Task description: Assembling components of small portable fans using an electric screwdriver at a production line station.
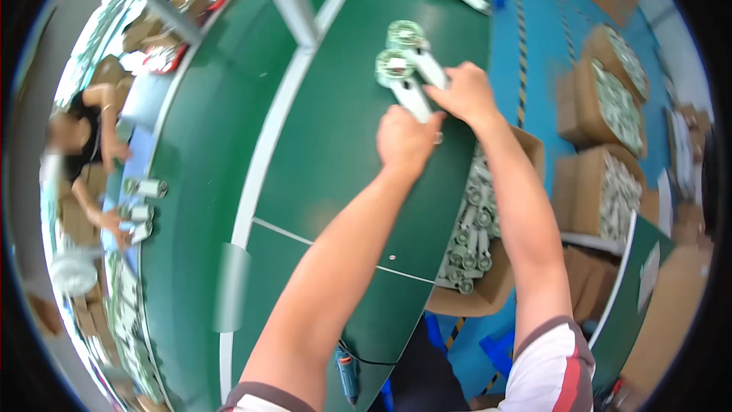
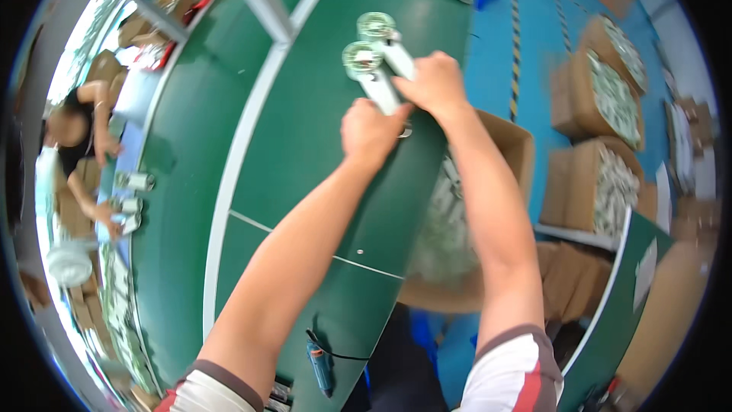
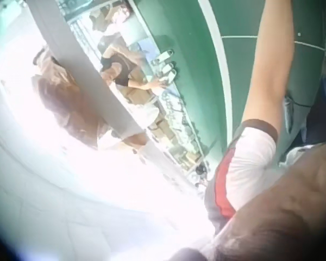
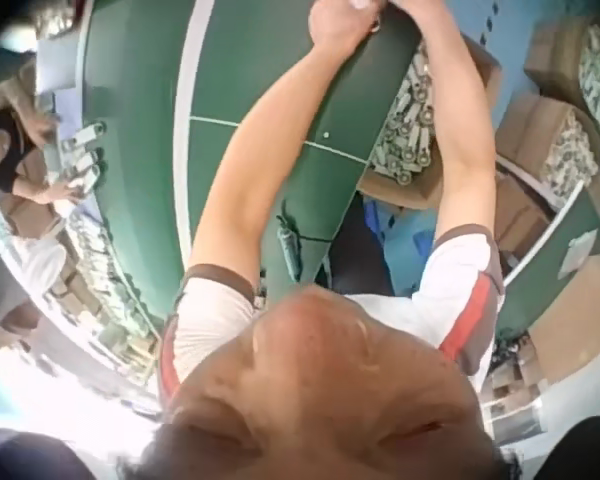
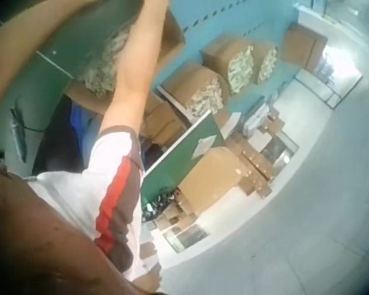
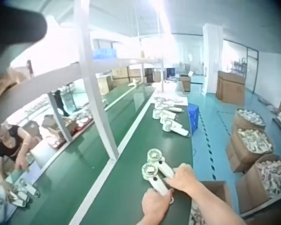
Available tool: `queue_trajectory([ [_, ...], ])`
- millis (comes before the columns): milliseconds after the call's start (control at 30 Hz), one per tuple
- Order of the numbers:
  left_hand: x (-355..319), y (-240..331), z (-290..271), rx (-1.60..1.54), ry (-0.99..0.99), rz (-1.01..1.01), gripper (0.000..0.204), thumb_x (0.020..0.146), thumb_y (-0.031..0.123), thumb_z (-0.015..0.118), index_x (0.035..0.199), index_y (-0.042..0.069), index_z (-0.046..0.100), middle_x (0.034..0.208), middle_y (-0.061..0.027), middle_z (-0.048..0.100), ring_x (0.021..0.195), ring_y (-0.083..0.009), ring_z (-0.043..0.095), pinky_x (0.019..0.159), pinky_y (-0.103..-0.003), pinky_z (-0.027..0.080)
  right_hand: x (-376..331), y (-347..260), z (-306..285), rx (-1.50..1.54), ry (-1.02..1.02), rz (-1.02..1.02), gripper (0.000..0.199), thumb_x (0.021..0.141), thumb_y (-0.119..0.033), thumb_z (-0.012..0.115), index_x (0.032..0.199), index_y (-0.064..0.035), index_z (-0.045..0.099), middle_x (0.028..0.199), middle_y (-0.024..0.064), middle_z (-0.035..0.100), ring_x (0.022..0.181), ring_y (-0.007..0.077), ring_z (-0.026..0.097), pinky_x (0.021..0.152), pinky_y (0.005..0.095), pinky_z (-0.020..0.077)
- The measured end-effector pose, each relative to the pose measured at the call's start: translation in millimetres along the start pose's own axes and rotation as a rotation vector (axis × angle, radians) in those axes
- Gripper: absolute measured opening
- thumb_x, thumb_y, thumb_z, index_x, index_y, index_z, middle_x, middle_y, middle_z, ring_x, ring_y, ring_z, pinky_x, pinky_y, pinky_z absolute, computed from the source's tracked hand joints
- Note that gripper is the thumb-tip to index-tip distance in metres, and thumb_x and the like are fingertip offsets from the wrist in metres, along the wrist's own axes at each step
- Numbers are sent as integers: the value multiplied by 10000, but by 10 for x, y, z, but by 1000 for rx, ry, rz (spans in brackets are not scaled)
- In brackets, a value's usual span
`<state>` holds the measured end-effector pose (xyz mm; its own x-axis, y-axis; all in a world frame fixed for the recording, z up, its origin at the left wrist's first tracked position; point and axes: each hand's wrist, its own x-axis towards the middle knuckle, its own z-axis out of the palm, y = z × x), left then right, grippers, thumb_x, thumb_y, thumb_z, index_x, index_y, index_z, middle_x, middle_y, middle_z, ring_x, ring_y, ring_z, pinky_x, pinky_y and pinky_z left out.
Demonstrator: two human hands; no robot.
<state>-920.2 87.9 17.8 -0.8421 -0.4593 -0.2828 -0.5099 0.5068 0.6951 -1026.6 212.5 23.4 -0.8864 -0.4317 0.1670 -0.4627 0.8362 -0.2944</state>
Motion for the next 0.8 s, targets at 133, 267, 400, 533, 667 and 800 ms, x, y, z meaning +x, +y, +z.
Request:
queue_trajectory([
  [133, 101, 89, 79, -166, 39, -11, 286, 711, 248, 824, 800, -15, 758, 836, -225, 750, 840, -364, 762, 771, -449, 607, 41, 182, 130, 110, 53, -31, 428, 725, -429, 766, 826, -14, 776, 782, 269, 689, 782, 436, 669, 755, 511, 537],
  [267, 14, -83, -213, -208, -25, -122, 257, 718, 135, 762, 892, -53, 737, 978, -257, 743, 976, -398, 732, 871, -442, 598, 88, 65, 140, 158, -143, 165, 451, 810, -452, 770, 922, -15, 783, 700, 188, 685, 638, 303, 684, 635, 421, 512],
  [400, -331, -455, -731, -313, -47, -225, 329, 727, 185, 808, 916, -71, 723, 965, -252, 745, 943, -378, 744, 844, -438, 599, 33, -39, 48, 250, -104, 202, 422, 837, -398, 791, 966, 4, 788, 657, 95, 678, 598, 180, 634, 604, 360, 477],
  [533, -727, -1359, -1270, -422, 99, -304, 488, 751, 303, 844, 1015, -84, 711, 924, -213, 759, 867, -307, 764, 797, -417, 600, -214, -519, 68, 507, -146, 211, 368, 867, -312, 825, 988, 34, 791, 666, -39, 577, 591, 66, 493, 546, 280, 387],
  [667, -1239, -2272, -2111, -359, 264, -360, 451, 827, 160, 835, 1157, -104, 678, 940, -146, 757, 783, -198, 751, 624, -323, 629, -522, -1419, 220, 474, -119, -79, 402, 798, -310, 858, 1039, 4, 788, 731, 46, 591, 626, 149, 539, 594, 327, 452],
  [800, -1582, -3109, -2886, -412, 492, -457, 500, 785, 161, 864, 1146, -127, 669, 918, -167, 763, 731, -195, 746, 590, -332, 608, -635, -2559, 522, 570, -205, -331, 389, 739, -312, 865, 972, -10, 786, 714, 82, 566, 638, 190, 563, 590, 344, 472],
])
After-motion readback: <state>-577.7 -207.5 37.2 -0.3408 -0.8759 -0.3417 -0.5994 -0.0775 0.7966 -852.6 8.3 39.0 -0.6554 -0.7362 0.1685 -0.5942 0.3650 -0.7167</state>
